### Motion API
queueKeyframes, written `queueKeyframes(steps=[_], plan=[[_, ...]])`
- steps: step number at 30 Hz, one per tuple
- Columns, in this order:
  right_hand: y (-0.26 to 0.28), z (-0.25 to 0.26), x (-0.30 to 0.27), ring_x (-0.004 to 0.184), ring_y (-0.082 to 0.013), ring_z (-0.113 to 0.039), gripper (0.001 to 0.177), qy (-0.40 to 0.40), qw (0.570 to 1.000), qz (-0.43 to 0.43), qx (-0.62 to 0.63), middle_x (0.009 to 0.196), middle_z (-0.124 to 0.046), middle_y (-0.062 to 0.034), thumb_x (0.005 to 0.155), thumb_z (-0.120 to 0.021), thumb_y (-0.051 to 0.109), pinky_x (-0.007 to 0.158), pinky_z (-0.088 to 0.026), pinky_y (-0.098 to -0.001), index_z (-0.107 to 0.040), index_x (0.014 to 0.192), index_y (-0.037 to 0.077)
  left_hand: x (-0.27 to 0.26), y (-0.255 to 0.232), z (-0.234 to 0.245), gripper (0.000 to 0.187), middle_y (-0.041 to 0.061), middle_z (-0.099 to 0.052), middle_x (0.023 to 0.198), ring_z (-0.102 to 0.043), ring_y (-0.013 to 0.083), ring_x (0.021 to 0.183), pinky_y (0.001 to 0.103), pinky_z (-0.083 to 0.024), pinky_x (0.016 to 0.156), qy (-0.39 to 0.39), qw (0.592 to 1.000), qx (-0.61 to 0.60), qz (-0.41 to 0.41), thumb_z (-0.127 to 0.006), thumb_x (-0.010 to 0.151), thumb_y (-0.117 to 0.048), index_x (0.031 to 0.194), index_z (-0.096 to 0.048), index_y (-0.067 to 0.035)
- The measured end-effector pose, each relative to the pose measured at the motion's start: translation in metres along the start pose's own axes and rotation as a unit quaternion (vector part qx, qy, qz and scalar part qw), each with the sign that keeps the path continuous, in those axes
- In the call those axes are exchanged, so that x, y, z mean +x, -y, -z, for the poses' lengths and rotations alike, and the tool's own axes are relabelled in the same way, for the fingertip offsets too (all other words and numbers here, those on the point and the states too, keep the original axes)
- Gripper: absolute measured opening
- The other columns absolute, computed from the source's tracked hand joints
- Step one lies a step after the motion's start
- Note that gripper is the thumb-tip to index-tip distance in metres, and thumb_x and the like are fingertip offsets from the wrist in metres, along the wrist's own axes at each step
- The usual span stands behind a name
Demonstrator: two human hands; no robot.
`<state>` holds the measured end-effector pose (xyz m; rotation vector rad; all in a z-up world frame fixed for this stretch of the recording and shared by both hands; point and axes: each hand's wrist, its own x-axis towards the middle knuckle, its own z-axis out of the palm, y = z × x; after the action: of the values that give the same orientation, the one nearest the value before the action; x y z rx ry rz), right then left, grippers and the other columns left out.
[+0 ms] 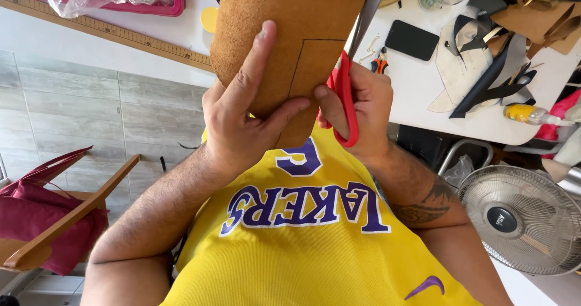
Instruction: The person is sorting through metal hardware components and cutting out patterns from leather material using scissors on a workshop table.
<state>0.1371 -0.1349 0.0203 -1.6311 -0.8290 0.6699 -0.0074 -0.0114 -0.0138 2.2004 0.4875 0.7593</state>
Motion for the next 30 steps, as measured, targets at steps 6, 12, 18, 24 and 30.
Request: queueKeyframes(steps=[6, 12, 18, 24, 30], plan=[[-0.012, 0.013, -0.002, 0.046, -0.0144, -0.057, 0.026, -0.057, 0.997, 0.021, 0.042, 0.056, -0.055, -0.0067, 0.104, -0.059, 0.023, 0.053, -0.047, -0.0252, -0.058, 0.095, -0.001, 0.005, 0.004, 0.006, 0.087, 0.001, -0.051, 0.162, -0.085, 0.0217, 0.114, 0.03, -0.065, 0.091, 0.005, 1.0, 0.013, 0.028, -0.101, 0.099, -0.034, 0.159, -0.043, -0.011], [-0.05, 0.059, 0.011, 0.076, -0.0252, -0.067, 0.041, -0.042, 0.982, 0.017, 0.181, 0.086, -0.066, -0.0129, 0.101, -0.065, 0.035, 0.077, -0.058, -0.0356, -0.054, 0.122, 0.002, 0.052, 0.013, 0.03, 0.095, 0.013, -0.05, 0.163, -0.057, 0.0243, 0.148, 0.032, -0.047, 0.12, 0.176, 0.972, -0.146, 0.049, -0.095, 0.085, -0.022, 0.16, -0.038, -0.014], [-0.049, 0.063, 0.02, 0.096, -0.0171, -0.067, 0.045, 0.075, 0.956, -0.091, 0.267, 0.101, -0.068, -0.0064, 0.091, -0.076, 0.026, 0.085, -0.055, -0.0272, -0.059, 0.125, 0.003, 0.098, 0.031, 0.026, 0.108, 0.014, -0.042, 0.165, -0.043, 0.0262, 0.15, 0.038, -0.033, 0.121, 0.445, 0.853, -0.271, -0.013, -0.089, 0.078, -0.02, 0.162, -0.022, -0.013], [-0.053, 0.045, 0.015, 0.091, -0.0155, -0.063, 0.04, -0.068, 0.95, -0.12, 0.279, 0.097, -0.064, -0.004, 0.078, -0.08, 0.018, 0.08, -0.052, -0.0247, -0.066, 0.114, 0.008, 0.096, 0.056, 0.034, 0.119, 0.024, -0.064, 0.135, -0.07, 0.0259, 0.11, 0.034, -0.064, 0.077, 0.456, 0.655, -0.564, 0.215, -0.079, 0.081, -0.016, 0.17, 0.001, -0.016], [-0.079, 0.017, 0.005, 0.097, -0.0238, -0.065, 0.031, -0.262, 0.902, -0.048, 0.339, 0.101, -0.065, -0.011, 0.085, -0.071, 0.009, 0.089, -0.054, -0.0357, -0.063, 0.115, 0.007, 0.026, 0.063, -0.015, 0.114, 0.033, -0.06, 0.141, -0.063, 0.0426, 0.132, 0.038, -0.067, 0.087, 0.191, 0.555, -0.788, 0.189, -0.045, 0.085, -0.075, 0.171, 0.01, -0.025]])
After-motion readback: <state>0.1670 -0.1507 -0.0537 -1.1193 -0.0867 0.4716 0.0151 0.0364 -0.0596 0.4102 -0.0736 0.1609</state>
